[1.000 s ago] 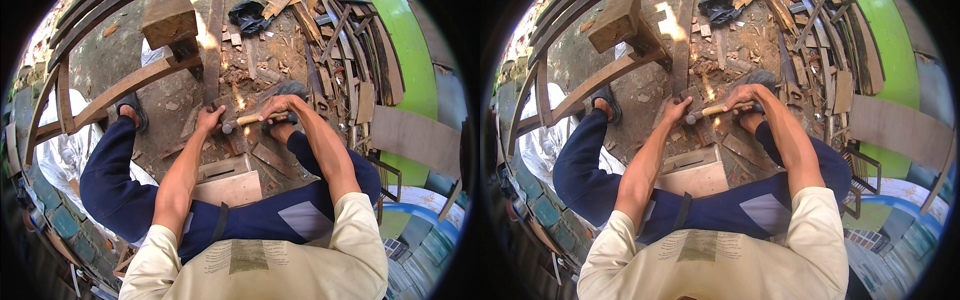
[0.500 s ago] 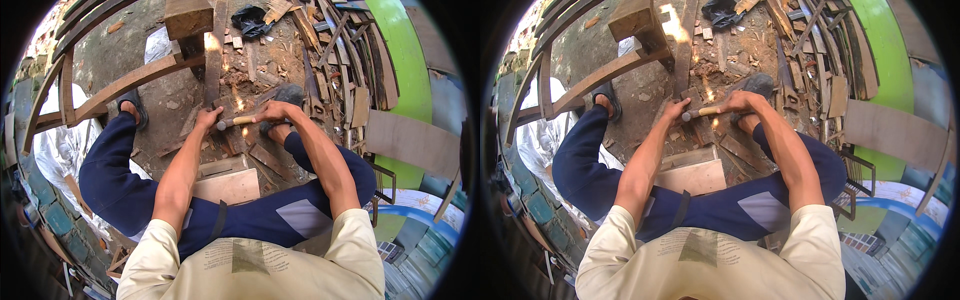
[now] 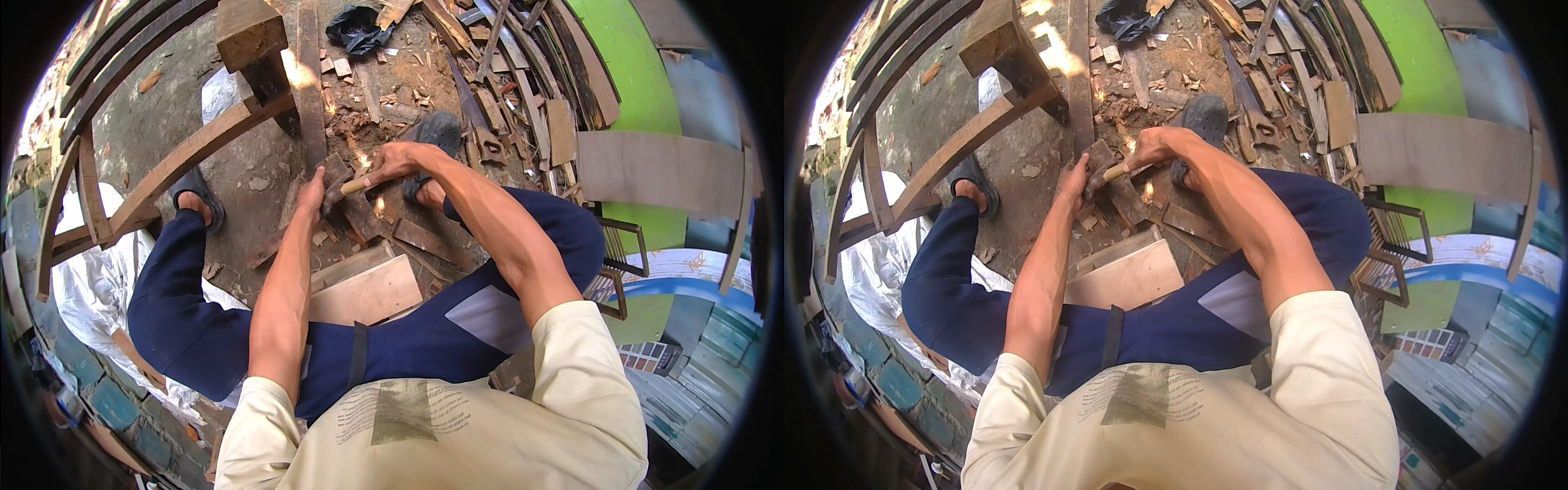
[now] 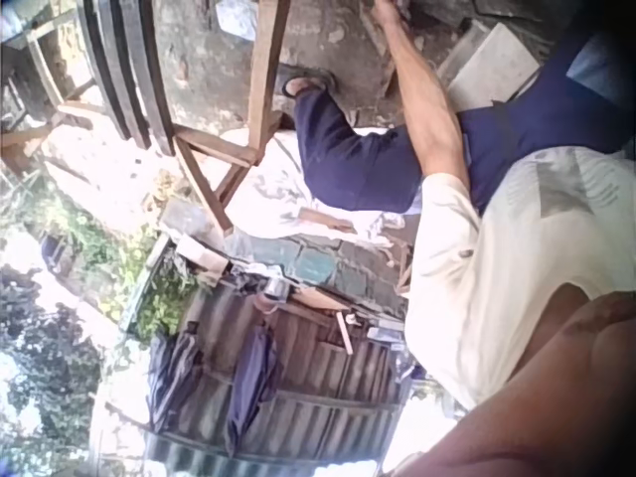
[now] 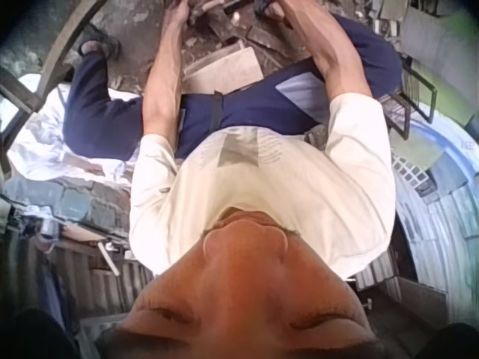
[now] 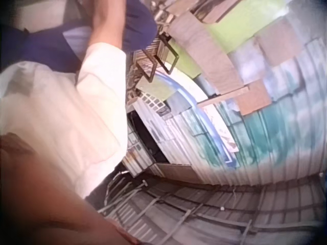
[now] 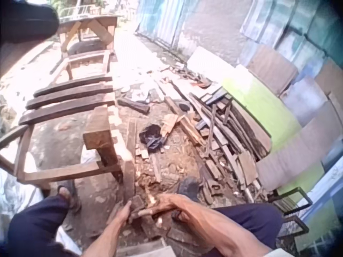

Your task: The person sits on the ground and uses a hammer to strike a wooden chair frame, breaking it apart into smaller pieces. The person repeatedly hits the joints and legs of the chair to separate the components.

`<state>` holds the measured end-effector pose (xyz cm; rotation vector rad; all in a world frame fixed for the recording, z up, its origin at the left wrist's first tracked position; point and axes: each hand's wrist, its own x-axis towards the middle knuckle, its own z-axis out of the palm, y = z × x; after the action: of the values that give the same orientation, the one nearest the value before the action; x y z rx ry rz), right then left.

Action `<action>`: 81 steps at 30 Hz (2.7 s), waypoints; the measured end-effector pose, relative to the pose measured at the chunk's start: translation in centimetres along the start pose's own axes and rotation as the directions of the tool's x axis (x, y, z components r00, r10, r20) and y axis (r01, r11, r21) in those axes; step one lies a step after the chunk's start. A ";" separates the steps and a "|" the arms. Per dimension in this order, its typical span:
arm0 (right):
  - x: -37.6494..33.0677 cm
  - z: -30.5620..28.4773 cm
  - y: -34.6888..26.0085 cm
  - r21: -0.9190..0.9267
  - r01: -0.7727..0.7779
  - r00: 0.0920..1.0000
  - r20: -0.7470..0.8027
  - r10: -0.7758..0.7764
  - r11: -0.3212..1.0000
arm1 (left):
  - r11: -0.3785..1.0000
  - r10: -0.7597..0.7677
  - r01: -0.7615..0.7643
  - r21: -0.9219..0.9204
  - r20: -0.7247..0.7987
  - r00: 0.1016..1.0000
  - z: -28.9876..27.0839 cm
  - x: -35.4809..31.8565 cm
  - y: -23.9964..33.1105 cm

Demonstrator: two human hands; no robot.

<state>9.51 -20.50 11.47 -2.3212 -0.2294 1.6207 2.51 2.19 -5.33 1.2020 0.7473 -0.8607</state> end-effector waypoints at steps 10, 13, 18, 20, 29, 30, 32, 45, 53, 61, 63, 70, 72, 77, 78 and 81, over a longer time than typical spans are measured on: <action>1.5 -0.4 5.4 0.271 -0.001 0.996 0.090 -0.024 0.963 | 0.982 -0.185 0.190 0.021 -0.134 0.974 1.9 -3.8 0.7; 2.0 -0.4 6.3 0.310 -0.002 0.995 0.096 -0.029 0.951 | 0.980 -0.185 0.193 0.051 -0.125 0.975 2.0 -3.6 0.5; 2.1 -1.3 6.4 0.249 0.015 0.987 0.153 -0.055 0.968 | 0.983 -0.153 0.166 0.085 -0.141 0.978 2.4 -3.8 0.9; 3.4 -0.8 7.8 0.225 0.001 0.989 0.145 -0.034 0.974 | 0.980 -0.154 0.171 0.098 -0.159 0.975 3.2 -4.3 1.5; 2.3 0.1 7.9 0.287 0.014 0.989 0.139 -0.056 0.958 | 0.982 -0.167 0.176 0.064 -0.126 0.978 4.0 -6.0 2.1; 2.3 0.2 7.8 0.286 0.004 0.989 0.140 -0.046 0.958 | 0.986 -0.144 0.153 0.070 -0.122 0.982 3.9 -5.9 1.9; 2.0 0.6 7.6 0.283 -0.015 0.989 0.143 -0.026 0.959 | 0.991 -0.097 0.107 0.083 -0.113 0.989 3.8 -5.6 1.4; 1.6 -0.7 7.3 0.196 0.012 0.996 0.089 -0.030 0.980 | 0.988 0.048 -0.019 0.152 -0.190 0.981 3.6 -3.5 0.1; 1.6 -1.5 8.4 0.140 0.005 0.996 0.086 -0.017 0.990 | 0.985 -0.120 0.140 0.104 -0.174 0.977 4.1 -4.4 -0.4; 0.3 -1.1 6.4 -0.048 0.027 1.000 -0.006 -0.028 0.998 | 0.981 -0.149 0.170 0.097 -0.191 0.970 3.6 -4.4 0.2; 0.1 -1.0 6.0 -0.080 -0.004 1.000 -0.009 0.003 0.997 | 0.977 -0.169 0.190 0.096 -0.196 0.966 3.6 -4.3 1.0; -0.2 0.5 4.9 -0.101 -0.064 0.995 -0.082 0.055 0.993 | 0.962 -0.138 0.180 0.205 -0.205 0.969 5.3 -6.7 4.0; -1.0 0.4 3.1 -0.118 -0.098 0.992 -0.087 0.088 0.988 | 0.924 0.024 0.084 0.372 -0.277 0.961 4.8 -4.2 2.3; -1.0 1.0 1.6 -0.184 -0.220 0.974 -0.098 0.204 0.958 | 0.776 0.236 0.089 0.624 -0.419 0.877 6.2 -6.0 2.8; -0.9 0.9 1.2 -0.192 -0.248 0.968 -0.081 0.236 0.950 | 0.762 0.278 0.080 0.643 -0.436 0.856 6.3 -6.5 2.9; -1.1 1.0 0.2 -0.224 -0.278 0.960 -0.091 0.264 0.934 | 0.709 0.401 0.055 0.703 -0.466 0.789 6.3 -7.6 2.7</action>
<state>8.24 -20.82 12.04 -2.6779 -0.0928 1.7276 1.43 -2.33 3.79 2.2687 0.7975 -0.5857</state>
